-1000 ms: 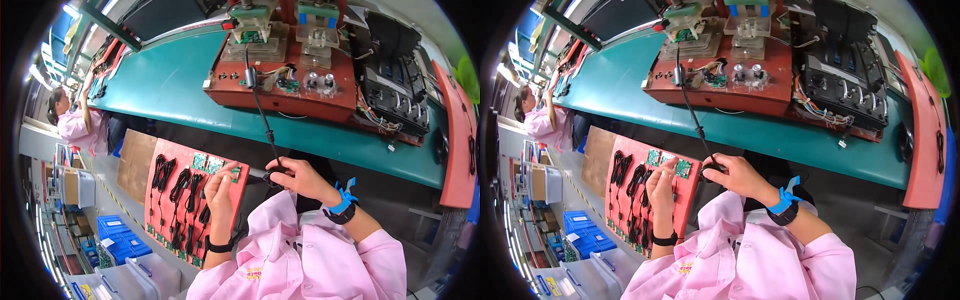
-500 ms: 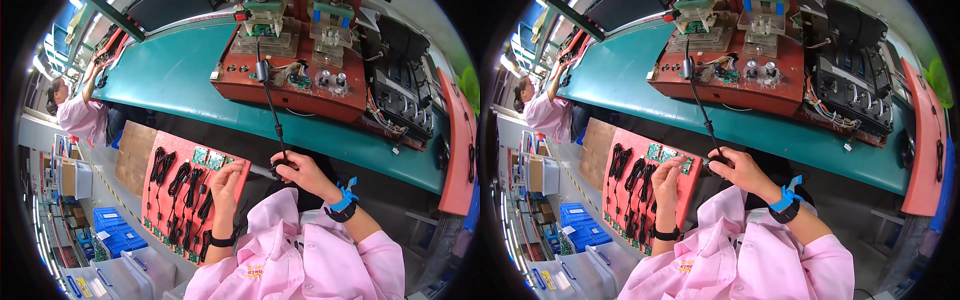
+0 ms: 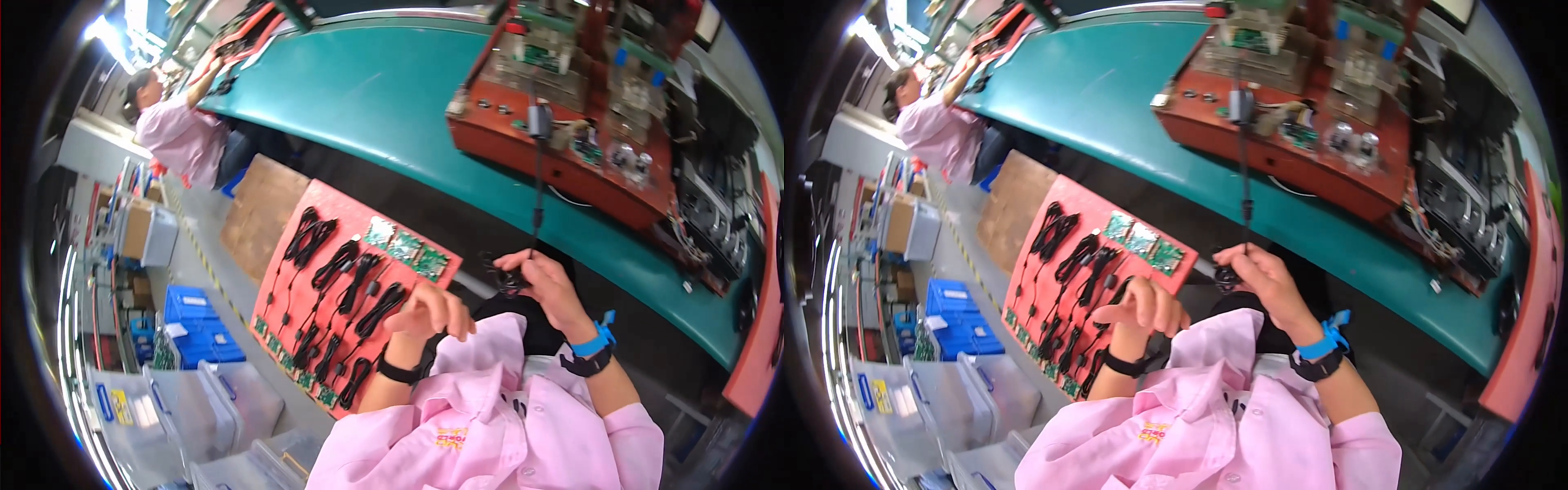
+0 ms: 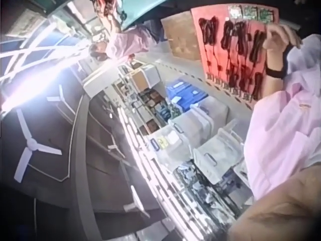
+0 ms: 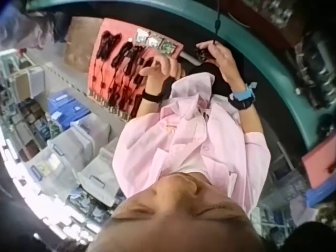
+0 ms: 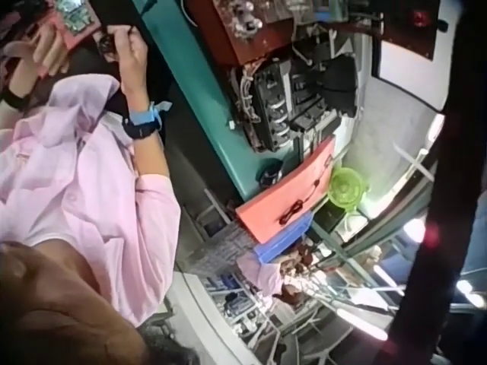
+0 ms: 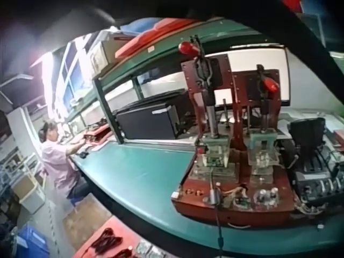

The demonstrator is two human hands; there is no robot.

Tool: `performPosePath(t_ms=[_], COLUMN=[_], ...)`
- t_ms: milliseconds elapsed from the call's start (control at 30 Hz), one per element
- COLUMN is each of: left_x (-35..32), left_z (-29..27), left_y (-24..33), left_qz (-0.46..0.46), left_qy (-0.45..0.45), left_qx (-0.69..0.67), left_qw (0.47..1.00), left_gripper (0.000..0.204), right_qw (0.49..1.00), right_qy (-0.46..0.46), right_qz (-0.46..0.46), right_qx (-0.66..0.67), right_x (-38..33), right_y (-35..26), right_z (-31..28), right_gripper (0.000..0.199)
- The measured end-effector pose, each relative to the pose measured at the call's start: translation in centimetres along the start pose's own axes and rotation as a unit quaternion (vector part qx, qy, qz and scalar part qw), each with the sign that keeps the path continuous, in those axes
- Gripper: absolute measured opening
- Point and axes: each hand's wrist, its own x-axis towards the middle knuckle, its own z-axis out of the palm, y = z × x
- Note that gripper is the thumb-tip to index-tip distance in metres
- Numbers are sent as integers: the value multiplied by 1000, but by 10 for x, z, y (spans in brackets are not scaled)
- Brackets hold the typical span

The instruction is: The person picks up a circuit board and a cable, connects them, and places the board into a testing fixture. They press down on the fixture's levers, press buttons on a control panel, and then remove the board and cable, placing them onto a red foam pad.

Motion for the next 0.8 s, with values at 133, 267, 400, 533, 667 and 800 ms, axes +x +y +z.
performPosePath(t_ms=[133,267,400,533,667,800], left_x=[-2,-1,1,-5,-11,-3], left_z=[-1,-2,2,1,-13,-12], left_y=[-3,-2,-1,10,10,-4], left_qz=[-4,15,17,-52,-136,-206], left_qy=[-12,-57,-42,151,209,401], left_qx=[-21,-29,-27,-11,90,354], left_qw=[1000,998,999,987,964,819], left_gripper=[64,61,53,45,35,28], right_qw=[1000,1000,1000,1000,998,997], right_qy=[9,5,8,9,0,-26], right_qz=[10,11,3,-1,15,-11], right_qx=[-13,-20,-9,8,56,73], right_x=[-4,-3,-3,1,4,6], right_y=[-5,-4,-4,-2,0,6], right_z=[3,5,5,7,6,5], right_gripper=[26,26,26,23,16,10])
